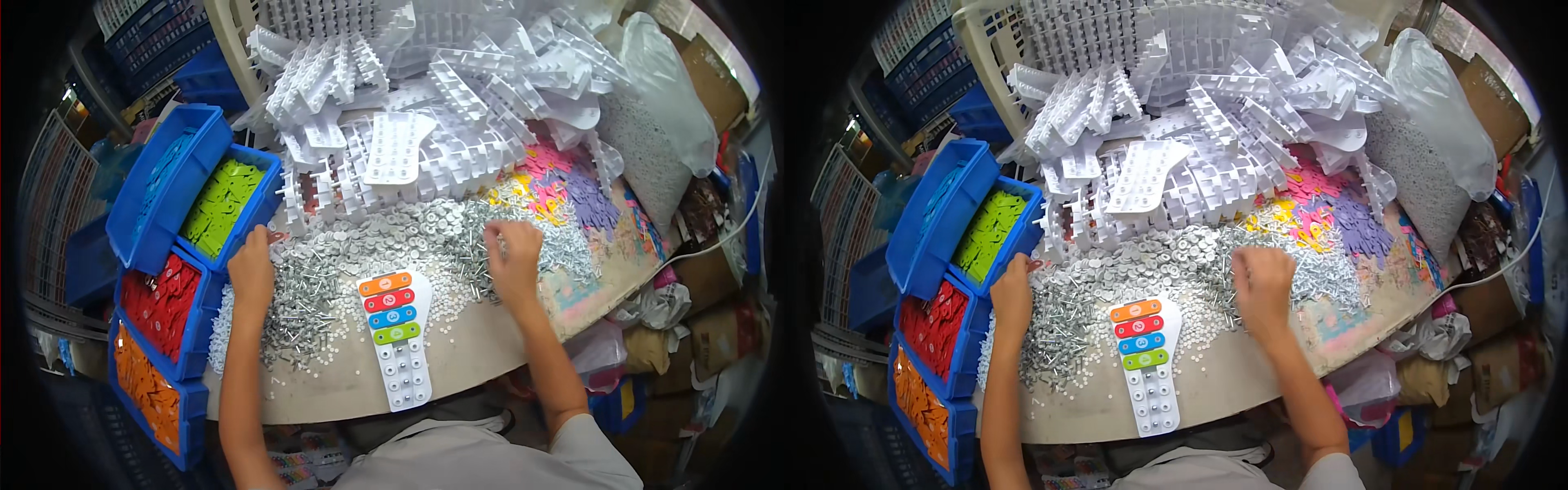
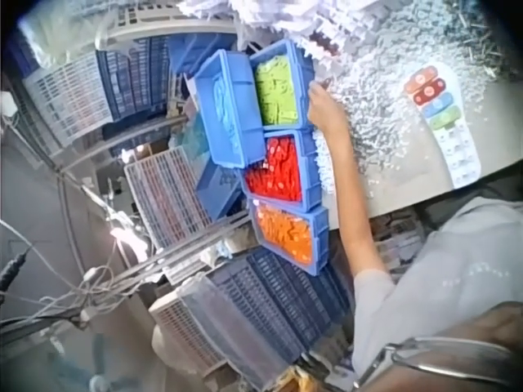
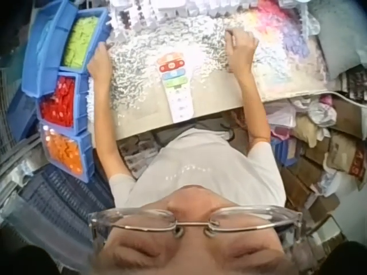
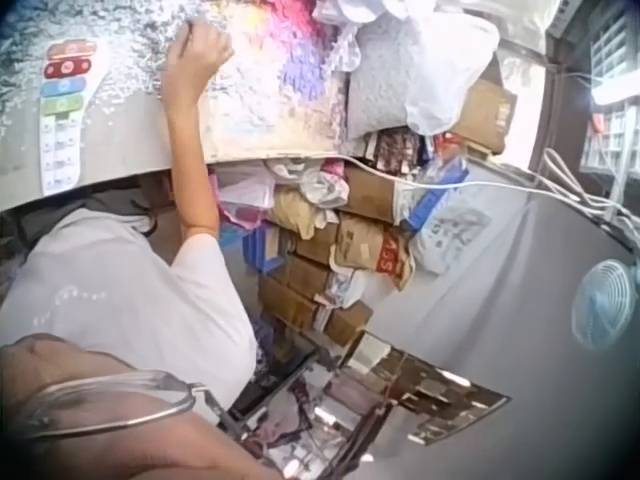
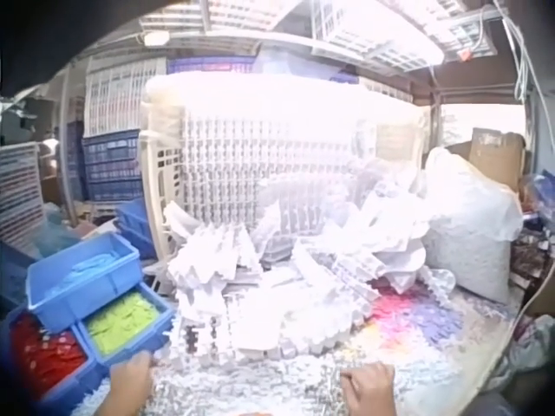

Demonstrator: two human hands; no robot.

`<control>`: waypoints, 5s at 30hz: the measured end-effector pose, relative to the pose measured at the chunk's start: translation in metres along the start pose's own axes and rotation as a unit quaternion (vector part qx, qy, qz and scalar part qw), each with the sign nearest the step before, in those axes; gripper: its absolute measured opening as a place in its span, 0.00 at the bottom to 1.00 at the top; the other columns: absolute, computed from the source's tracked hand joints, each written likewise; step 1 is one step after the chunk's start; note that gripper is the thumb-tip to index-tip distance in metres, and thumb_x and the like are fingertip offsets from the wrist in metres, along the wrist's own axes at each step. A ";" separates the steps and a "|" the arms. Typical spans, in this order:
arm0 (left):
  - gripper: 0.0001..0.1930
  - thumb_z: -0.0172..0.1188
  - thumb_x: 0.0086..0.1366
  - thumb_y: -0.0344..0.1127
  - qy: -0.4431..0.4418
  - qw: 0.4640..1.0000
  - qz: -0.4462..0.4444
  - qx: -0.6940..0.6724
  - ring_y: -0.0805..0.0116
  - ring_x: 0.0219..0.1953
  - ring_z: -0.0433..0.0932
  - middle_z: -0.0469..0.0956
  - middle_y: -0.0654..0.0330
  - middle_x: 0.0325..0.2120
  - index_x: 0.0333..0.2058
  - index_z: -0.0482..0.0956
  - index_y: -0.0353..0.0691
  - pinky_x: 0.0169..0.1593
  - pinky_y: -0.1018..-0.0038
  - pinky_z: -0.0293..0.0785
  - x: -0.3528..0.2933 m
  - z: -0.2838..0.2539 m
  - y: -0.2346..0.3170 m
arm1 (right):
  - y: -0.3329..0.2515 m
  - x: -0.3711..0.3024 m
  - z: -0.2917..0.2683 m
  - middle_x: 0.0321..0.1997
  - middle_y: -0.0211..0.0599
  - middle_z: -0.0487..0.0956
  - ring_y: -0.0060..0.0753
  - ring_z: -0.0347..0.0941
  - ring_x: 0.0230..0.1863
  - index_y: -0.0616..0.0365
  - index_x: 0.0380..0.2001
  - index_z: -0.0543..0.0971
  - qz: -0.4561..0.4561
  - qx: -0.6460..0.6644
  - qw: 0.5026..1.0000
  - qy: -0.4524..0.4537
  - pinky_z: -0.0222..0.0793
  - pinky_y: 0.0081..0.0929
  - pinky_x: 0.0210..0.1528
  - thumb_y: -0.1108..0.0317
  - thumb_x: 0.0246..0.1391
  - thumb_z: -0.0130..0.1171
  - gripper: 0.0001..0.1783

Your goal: Assembling a colorful toy percussion instrument by inserting small circular keys into a white plastic frame.

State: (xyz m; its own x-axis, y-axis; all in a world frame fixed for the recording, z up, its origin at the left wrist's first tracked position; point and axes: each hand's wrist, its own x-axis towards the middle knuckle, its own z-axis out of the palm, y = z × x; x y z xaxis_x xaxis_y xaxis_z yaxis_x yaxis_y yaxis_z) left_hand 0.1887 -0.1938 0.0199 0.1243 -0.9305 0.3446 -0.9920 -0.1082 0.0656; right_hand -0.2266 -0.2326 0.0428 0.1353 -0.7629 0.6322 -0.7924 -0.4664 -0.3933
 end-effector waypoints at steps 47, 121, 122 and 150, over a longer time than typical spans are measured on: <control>0.13 0.67 0.67 0.25 -0.185 0.556 -0.271 -0.763 0.79 0.40 0.81 0.83 0.59 0.40 0.49 0.80 0.28 0.38 0.83 0.76 -0.164 -0.052 0.131 | 0.043 0.032 -0.046 0.33 0.29 0.77 0.17 0.70 0.34 0.62 0.42 0.77 0.121 0.058 0.991 -0.021 0.66 0.20 0.37 0.71 0.68 0.57 0.05; 0.26 0.69 0.58 0.34 -0.077 0.895 -0.100 -0.428 0.54 0.50 0.72 0.74 0.52 0.46 0.54 0.71 0.37 0.58 0.57 0.60 -0.182 -0.043 0.158 | -0.115 -0.096 -0.041 0.28 0.28 0.80 0.11 0.73 0.29 0.63 0.36 0.75 0.295 0.321 0.821 -0.368 0.67 0.15 0.30 0.75 0.61 0.63 0.06; 0.27 0.69 0.57 0.33 -0.075 0.898 -0.102 -0.422 0.53 0.50 0.72 0.74 0.53 0.45 0.54 0.71 0.37 0.58 0.57 0.60 -0.183 -0.042 0.158 | -0.112 -0.097 -0.039 0.27 0.28 0.80 0.11 0.73 0.28 0.63 0.36 0.76 0.284 0.324 0.821 -0.374 0.67 0.15 0.29 0.74 0.62 0.63 0.06; 0.45 0.82 0.46 0.46 -0.130 0.921 0.003 -0.367 0.61 0.41 0.70 0.75 0.63 0.32 0.60 0.68 0.38 0.52 0.60 0.60 -0.225 -0.046 0.156 | 0.186 0.076 -0.003 0.39 0.52 0.84 0.57 0.80 0.44 0.60 0.30 0.85 0.101 -0.372 0.894 -0.230 0.75 0.50 0.47 0.53 0.51 0.68 0.18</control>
State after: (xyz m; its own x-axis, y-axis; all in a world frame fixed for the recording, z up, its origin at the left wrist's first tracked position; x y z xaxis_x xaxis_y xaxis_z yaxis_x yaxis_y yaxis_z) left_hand 0.0073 0.0149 -0.0041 0.0131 -0.9931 0.1168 -0.6973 0.0746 0.7129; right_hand -0.3656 -0.3759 0.0195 0.0388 -0.9811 0.1898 -0.9814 -0.0017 0.1918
